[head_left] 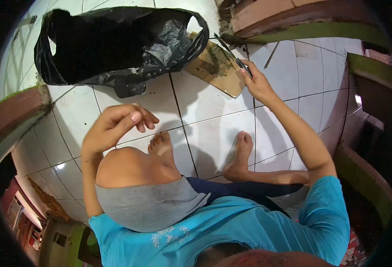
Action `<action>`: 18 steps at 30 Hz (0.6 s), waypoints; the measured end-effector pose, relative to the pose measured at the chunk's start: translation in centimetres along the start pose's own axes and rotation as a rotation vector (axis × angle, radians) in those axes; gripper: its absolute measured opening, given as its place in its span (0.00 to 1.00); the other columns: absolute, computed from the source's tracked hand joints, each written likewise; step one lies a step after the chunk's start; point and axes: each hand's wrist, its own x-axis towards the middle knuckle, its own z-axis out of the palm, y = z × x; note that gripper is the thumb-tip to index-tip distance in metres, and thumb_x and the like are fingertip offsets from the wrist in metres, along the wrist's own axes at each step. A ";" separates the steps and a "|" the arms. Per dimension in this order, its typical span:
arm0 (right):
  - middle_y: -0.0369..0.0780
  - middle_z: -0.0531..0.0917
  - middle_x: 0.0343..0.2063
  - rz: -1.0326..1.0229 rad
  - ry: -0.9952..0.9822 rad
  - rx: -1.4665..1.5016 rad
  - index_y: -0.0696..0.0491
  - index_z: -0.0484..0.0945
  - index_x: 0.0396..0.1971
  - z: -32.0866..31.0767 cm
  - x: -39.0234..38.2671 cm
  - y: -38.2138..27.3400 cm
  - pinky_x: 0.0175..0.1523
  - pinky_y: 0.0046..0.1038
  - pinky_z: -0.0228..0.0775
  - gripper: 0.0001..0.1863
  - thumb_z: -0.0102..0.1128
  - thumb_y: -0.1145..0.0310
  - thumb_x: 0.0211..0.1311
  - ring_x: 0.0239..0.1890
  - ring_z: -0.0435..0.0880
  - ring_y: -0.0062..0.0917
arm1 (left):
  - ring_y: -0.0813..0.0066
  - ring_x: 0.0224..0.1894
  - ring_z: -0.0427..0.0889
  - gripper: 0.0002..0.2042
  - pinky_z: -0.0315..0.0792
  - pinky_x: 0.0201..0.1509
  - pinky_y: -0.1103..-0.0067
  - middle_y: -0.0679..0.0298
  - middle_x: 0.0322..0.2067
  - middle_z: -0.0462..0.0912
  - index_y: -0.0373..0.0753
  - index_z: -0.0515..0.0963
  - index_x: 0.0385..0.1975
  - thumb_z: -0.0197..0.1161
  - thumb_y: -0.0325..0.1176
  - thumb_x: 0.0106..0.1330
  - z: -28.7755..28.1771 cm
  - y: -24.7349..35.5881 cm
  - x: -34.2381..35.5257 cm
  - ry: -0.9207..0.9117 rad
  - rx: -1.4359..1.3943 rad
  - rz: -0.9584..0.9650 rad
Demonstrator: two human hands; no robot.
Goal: The person applies mortar to the edge of a wall near a doorway using a putty knife, taking mortar from a black plastic bag.
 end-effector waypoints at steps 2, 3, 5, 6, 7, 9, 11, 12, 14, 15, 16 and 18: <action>0.54 0.85 0.39 0.150 0.098 0.010 0.52 0.70 0.62 1.2 0.4 -0.3 0.51 0.36 0.74 0.23 0.49 0.53 0.77 0.43 0.86 0.43 | 0.73 0.42 0.83 0.16 0.76 0.49 0.75 0.60 0.34 0.86 0.32 0.82 0.33 0.54 0.38 0.79 0.7 -4.1 0.2 0.036 -0.069 -0.157; 0.54 0.85 0.39 0.155 0.096 0.000 0.52 0.70 0.62 1.5 0.6 -0.2 0.51 0.36 0.74 0.23 0.49 0.53 0.77 0.43 0.86 0.43 | 0.73 0.42 0.84 0.17 0.76 0.49 0.75 0.60 0.35 0.86 0.33 0.82 0.33 0.54 0.39 0.79 1.0 -7.1 0.6 0.009 -0.074 -0.181; 0.53 0.85 0.40 0.277 0.118 0.001 0.50 0.71 0.62 2.2 1.6 0.0 0.51 0.36 0.74 0.23 0.49 0.53 0.77 0.43 0.85 0.43 | 0.75 0.41 0.83 0.17 0.75 0.47 0.77 0.62 0.34 0.86 0.34 0.82 0.33 0.55 0.41 0.78 2.2 -11.7 1.0 -0.079 -0.079 -0.252; 0.53 0.85 0.40 0.281 0.111 0.000 0.50 0.71 0.62 2.7 1.9 -0.3 0.51 0.36 0.74 0.23 0.49 0.53 0.77 0.43 0.85 0.43 | 0.79 0.39 0.81 0.16 0.75 0.46 0.79 0.64 0.34 0.86 0.34 0.82 0.34 0.56 0.40 0.78 3.1 -13.5 1.4 -0.146 -0.086 -0.291; 0.53 0.85 0.41 0.235 0.180 -0.001 0.51 0.71 0.62 3.1 1.9 -0.1 0.52 0.36 0.74 0.23 0.49 0.53 0.77 0.44 0.85 0.44 | 0.79 0.38 0.81 0.16 0.74 0.45 0.80 0.65 0.33 0.86 0.35 0.82 0.34 0.56 0.41 0.78 4.4 -16.2 2.3 -0.237 -0.102 -0.286; 0.53 0.85 0.42 0.194 0.263 -0.012 0.52 0.71 0.62 2.9 2.0 0.2 0.52 0.36 0.74 0.23 0.49 0.53 0.77 0.46 0.85 0.45 | 0.80 0.38 0.81 0.17 0.74 0.44 0.81 0.65 0.33 0.85 0.36 0.82 0.34 0.56 0.42 0.78 7.2 -15.9 2.8 -0.344 -0.114 -0.269; 0.55 0.84 0.46 0.055 0.439 -0.071 0.54 0.72 0.61 2.8 2.2 0.7 0.55 0.38 0.74 0.24 0.48 0.52 0.77 0.49 0.84 0.48 | 0.80 0.37 0.80 0.17 0.74 0.44 0.81 0.66 0.32 0.85 0.36 0.82 0.33 0.56 0.43 0.78 9.2 -16.2 3.1 -0.450 -0.113 -0.258; 0.55 0.84 0.46 0.060 0.438 -0.074 0.54 0.72 0.61 3.2 2.2 0.0 0.55 0.38 0.74 0.24 0.48 0.52 0.77 0.49 0.84 0.48 | 0.80 0.37 0.80 0.17 0.74 0.43 0.81 0.66 0.32 0.85 0.36 0.81 0.32 0.56 0.43 0.78 9.7 -17.1 3.0 -0.487 -0.111 -0.267; 0.56 0.83 0.49 0.189 0.449 -0.023 0.55 0.72 0.61 4.2 2.1 -1.7 0.57 0.40 0.73 0.24 0.48 0.53 0.77 0.52 0.83 0.50 | 0.80 0.36 0.80 0.18 0.74 0.43 0.81 0.66 0.32 0.85 0.37 0.81 0.31 0.55 0.44 0.78 10.1 -19.4 3.0 -0.547 -0.113 -0.289; 0.56 0.83 0.49 0.182 0.477 -0.010 0.55 0.71 0.61 4.7 2.0 -2.4 0.57 0.41 0.73 0.24 0.48 0.53 0.77 0.52 0.83 0.51 | 0.80 0.36 0.80 0.18 0.74 0.42 0.80 0.66 0.32 0.85 0.37 0.80 0.31 0.55 0.44 0.78 10.1 -20.0 3.1 -0.560 -0.113 -0.297; 0.56 0.83 0.49 0.183 0.478 -0.015 0.55 0.71 0.61 5.5 1.7 -3.2 0.57 0.41 0.73 0.24 0.48 0.53 0.77 0.52 0.83 0.51 | 0.80 0.36 0.80 0.18 0.74 0.42 0.80 0.67 0.31 0.85 0.37 0.80 0.31 0.55 0.45 0.78 10.1 -20.7 3.0 -0.572 -0.111 -0.305; 0.57 0.83 0.47 0.210 0.500 0.000 0.55 0.71 0.61 6.5 1.1 -4.1 0.56 0.42 0.73 0.24 0.48 0.53 0.77 0.51 0.83 0.52 | 0.80 0.35 0.80 0.19 0.73 0.42 0.80 0.67 0.31 0.85 0.37 0.80 0.30 0.55 0.45 0.78 10.2 -21.5 3.1 -0.585 -0.113 -0.312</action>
